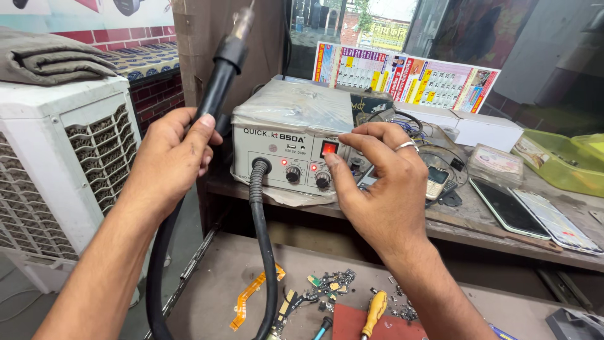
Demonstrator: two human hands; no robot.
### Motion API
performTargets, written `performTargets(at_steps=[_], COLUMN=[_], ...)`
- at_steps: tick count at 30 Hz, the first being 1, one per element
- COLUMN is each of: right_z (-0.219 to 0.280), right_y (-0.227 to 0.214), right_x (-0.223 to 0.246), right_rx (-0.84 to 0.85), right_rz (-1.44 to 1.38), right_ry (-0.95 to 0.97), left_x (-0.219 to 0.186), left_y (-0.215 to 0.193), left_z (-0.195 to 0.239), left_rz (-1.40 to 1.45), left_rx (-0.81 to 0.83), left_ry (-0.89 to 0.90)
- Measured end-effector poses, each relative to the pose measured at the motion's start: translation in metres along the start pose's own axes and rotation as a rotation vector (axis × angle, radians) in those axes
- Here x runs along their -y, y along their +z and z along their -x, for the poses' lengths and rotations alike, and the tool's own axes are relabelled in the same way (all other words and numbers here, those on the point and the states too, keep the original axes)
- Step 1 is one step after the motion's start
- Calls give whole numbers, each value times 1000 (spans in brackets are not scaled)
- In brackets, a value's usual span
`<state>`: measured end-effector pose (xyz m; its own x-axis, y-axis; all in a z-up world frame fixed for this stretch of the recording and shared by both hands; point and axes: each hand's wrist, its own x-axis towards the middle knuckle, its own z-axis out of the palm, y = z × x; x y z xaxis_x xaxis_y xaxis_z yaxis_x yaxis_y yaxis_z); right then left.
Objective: The person uses a soldering iron and tweezers to remove a small component from a circuit board. They clean the soldering iron tip on a sponge and switch to a hot air rework station to heat and remove additional components from the board.
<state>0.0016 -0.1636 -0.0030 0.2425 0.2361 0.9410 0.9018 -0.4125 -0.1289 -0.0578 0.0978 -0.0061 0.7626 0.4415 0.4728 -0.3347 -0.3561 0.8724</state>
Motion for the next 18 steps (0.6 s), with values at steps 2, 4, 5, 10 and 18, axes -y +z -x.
performTargets(at_steps=[2, 4, 5, 10, 18], right_z=[1, 3, 5, 16, 59], right_y=[-3, -8, -10, -23, -37], right_x=[4, 8, 10, 25, 45], right_rx=[3, 13, 18, 124, 305], right_rz=[-2, 5, -8, -112, -1068], right_ry=[22, 59, 59, 210, 681], left_x=[-15, -27, -31, -36, -22], left_y=[1, 1, 0, -4, -14], left_z=[13, 29, 38, 79, 123], left_rz=[-24, -68, -87, -141, -393], left_rx=[-4, -13, -5, 68, 265], left_ry=[27, 41, 18, 48, 145])
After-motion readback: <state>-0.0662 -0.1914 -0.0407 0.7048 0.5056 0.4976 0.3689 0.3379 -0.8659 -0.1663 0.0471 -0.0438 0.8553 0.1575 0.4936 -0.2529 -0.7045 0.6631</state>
